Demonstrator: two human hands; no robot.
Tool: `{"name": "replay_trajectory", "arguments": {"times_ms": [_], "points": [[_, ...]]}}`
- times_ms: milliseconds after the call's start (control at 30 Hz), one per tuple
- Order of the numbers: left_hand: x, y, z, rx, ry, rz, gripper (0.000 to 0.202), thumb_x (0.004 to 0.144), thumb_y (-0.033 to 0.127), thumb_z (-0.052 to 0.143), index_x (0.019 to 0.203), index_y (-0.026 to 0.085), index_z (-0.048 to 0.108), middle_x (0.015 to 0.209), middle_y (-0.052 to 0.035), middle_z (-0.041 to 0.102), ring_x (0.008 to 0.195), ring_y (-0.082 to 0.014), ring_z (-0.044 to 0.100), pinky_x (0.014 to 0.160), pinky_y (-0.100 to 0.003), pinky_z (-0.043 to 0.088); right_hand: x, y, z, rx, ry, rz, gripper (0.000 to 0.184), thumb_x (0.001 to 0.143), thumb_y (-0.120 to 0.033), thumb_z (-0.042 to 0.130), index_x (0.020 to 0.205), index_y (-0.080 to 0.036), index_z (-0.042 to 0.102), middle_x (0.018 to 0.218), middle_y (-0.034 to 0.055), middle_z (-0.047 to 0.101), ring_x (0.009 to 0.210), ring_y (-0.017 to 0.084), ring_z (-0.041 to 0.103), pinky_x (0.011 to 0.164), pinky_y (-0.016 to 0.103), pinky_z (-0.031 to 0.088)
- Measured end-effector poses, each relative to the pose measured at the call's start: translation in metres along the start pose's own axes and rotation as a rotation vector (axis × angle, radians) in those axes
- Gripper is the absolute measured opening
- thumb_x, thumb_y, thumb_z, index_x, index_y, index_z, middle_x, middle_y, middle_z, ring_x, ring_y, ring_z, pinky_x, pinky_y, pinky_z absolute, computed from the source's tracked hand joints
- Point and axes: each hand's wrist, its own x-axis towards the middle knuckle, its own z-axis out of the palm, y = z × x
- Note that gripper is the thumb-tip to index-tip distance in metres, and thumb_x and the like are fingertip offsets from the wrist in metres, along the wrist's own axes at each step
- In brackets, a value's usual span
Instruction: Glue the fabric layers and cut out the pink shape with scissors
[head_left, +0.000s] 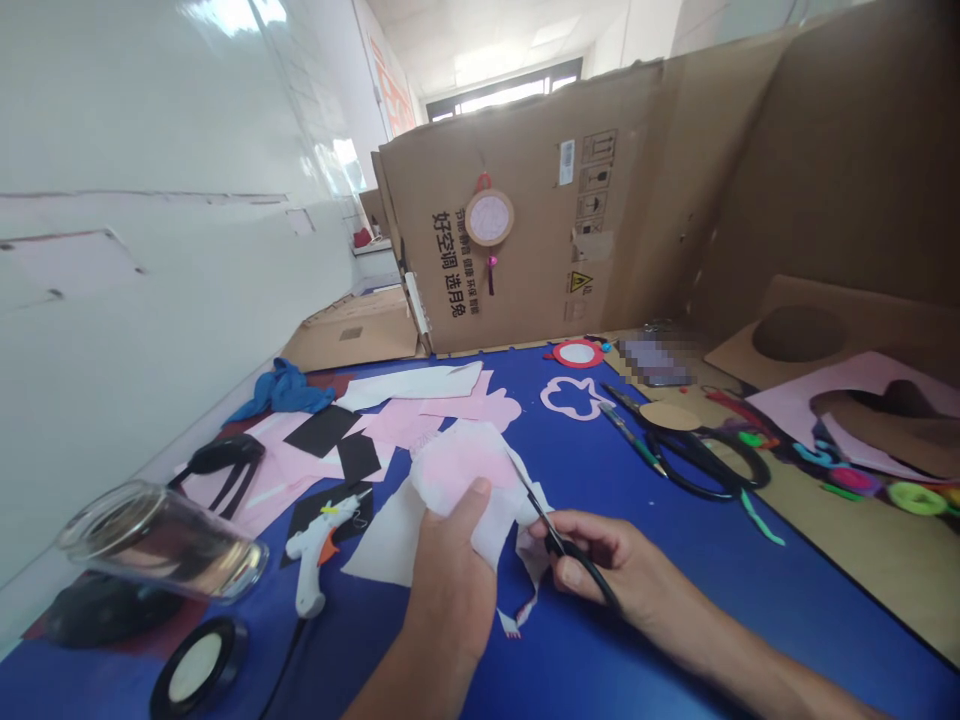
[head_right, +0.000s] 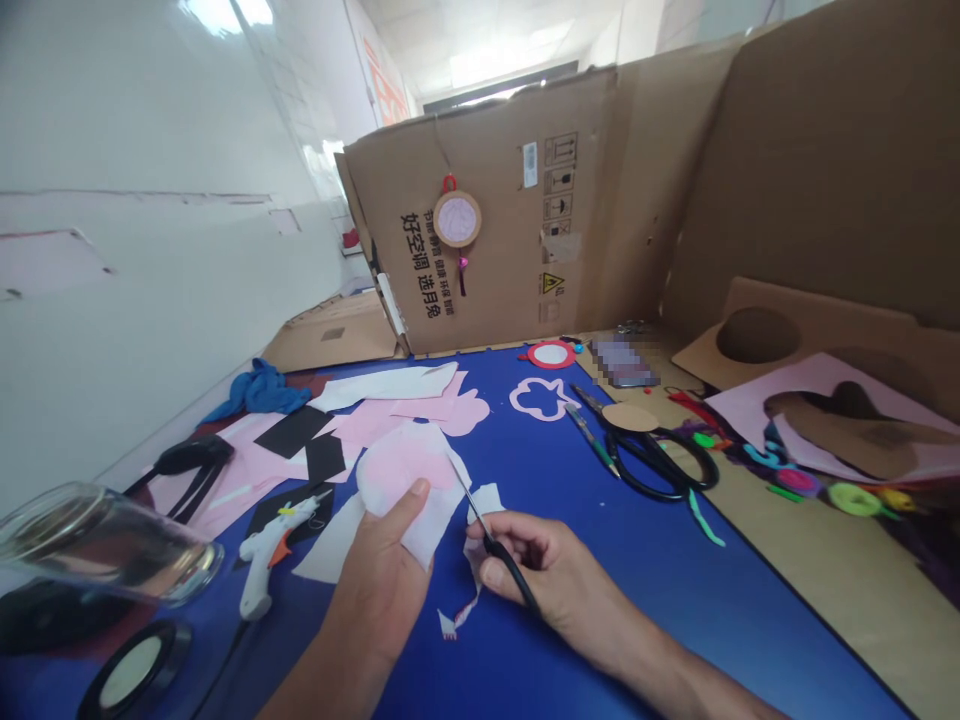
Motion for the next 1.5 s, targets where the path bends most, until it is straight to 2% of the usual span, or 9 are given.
{"name": "replay_trajectory", "arguments": {"times_ms": [167,400,567,733,900,1100,1233,1500], "points": [[-0.004,0.004,0.007,-0.092,0.01,-0.017,0.06,0.079,0.021,0.09,0.136,0.018,0.069,0.123,-0.0129,0.081,0.117,-0.0306,0.076,0.106,-0.042,0.057,-0.002,-0.001,-0.002,-0.004,0.006,0.017,0.045,0.087,-0.06,0.085,0.11,-0.021,0.08,0.093,0.0029,0.069,0.081,0.018,0.056,0.075,0.029,0.047],[-0.001,0.0,0.007,-0.131,0.017,-0.002,0.066,0.075,0.019,0.092,0.137,0.018,0.068,0.117,-0.0121,0.082,0.113,-0.0301,0.077,0.103,-0.042,0.057,-0.002,-0.003,-0.002,-0.027,0.03,0.042,0.048,0.084,-0.061,0.087,0.112,-0.023,0.082,0.092,0.0026,0.07,0.078,0.017,0.055,0.074,0.028,0.047],[-0.004,-0.002,0.009,-0.171,-0.02,0.024,0.069,0.072,0.017,0.091,0.137,0.016,0.068,0.114,-0.0123,0.082,0.108,-0.0302,0.077,0.102,-0.043,0.057,-0.005,-0.004,-0.001,-0.086,0.083,0.098,0.05,0.079,-0.065,0.089,0.109,-0.025,0.085,0.076,0.0009,0.068,0.067,0.017,0.056,0.068,0.029,0.051],[-0.006,-0.002,0.009,-0.203,-0.043,0.019,0.063,0.074,0.018,0.09,0.134,0.017,0.07,0.119,-0.0126,0.081,0.112,-0.0301,0.076,0.103,-0.042,0.056,-0.005,-0.006,-0.005,-0.161,0.14,0.157,0.055,0.071,-0.068,0.092,0.107,-0.027,0.088,0.079,0.0068,0.075,0.07,0.024,0.064,0.069,0.036,0.058],[-0.007,-0.005,0.007,-0.199,-0.025,0.006,0.055,0.071,0.021,0.092,0.123,0.019,0.074,0.117,-0.0117,0.082,0.11,-0.0309,0.076,0.103,-0.044,0.056,-0.005,-0.004,-0.009,-0.204,0.139,0.169,0.058,0.068,-0.072,0.091,0.106,-0.028,0.089,0.076,0.0086,0.075,0.07,0.026,0.064,0.067,0.037,0.058],[-0.004,-0.007,0.008,-0.237,-0.057,0.04,0.057,0.069,0.017,0.09,0.124,0.017,0.073,0.111,-0.0116,0.082,0.103,-0.0291,0.077,0.098,-0.041,0.056,-0.005,-0.009,-0.005,-0.195,0.133,0.135,0.064,0.07,-0.076,0.089,0.108,-0.025,0.087,0.074,0.0051,0.069,0.068,0.022,0.059,0.065,0.033,0.053],[-0.004,-0.003,0.011,-0.209,-0.027,0.018,0.063,0.071,0.017,0.092,0.131,0.016,0.071,0.103,-0.0101,0.083,0.096,-0.0267,0.078,0.094,-0.039,0.057,-0.006,-0.016,0.002,-0.08,0.093,0.109,0.061,0.074,-0.073,0.09,0.109,-0.023,0.084,0.075,0.0003,0.065,0.07,0.017,0.054,0.072,0.029,0.05],[-0.006,0.003,0.012,-0.184,-0.011,-0.013,0.065,0.074,0.015,0.091,0.135,0.016,0.069,0.114,-0.0134,0.083,0.104,-0.028,0.078,0.095,-0.039,0.059,-0.006,-0.016,0.004,0.053,0.028,0.051,0.049,0.082,-0.061,0.09,0.113,-0.024,0.082,0.08,-0.0012,0.066,0.073,0.015,0.053,0.077,0.027,0.049]]}}
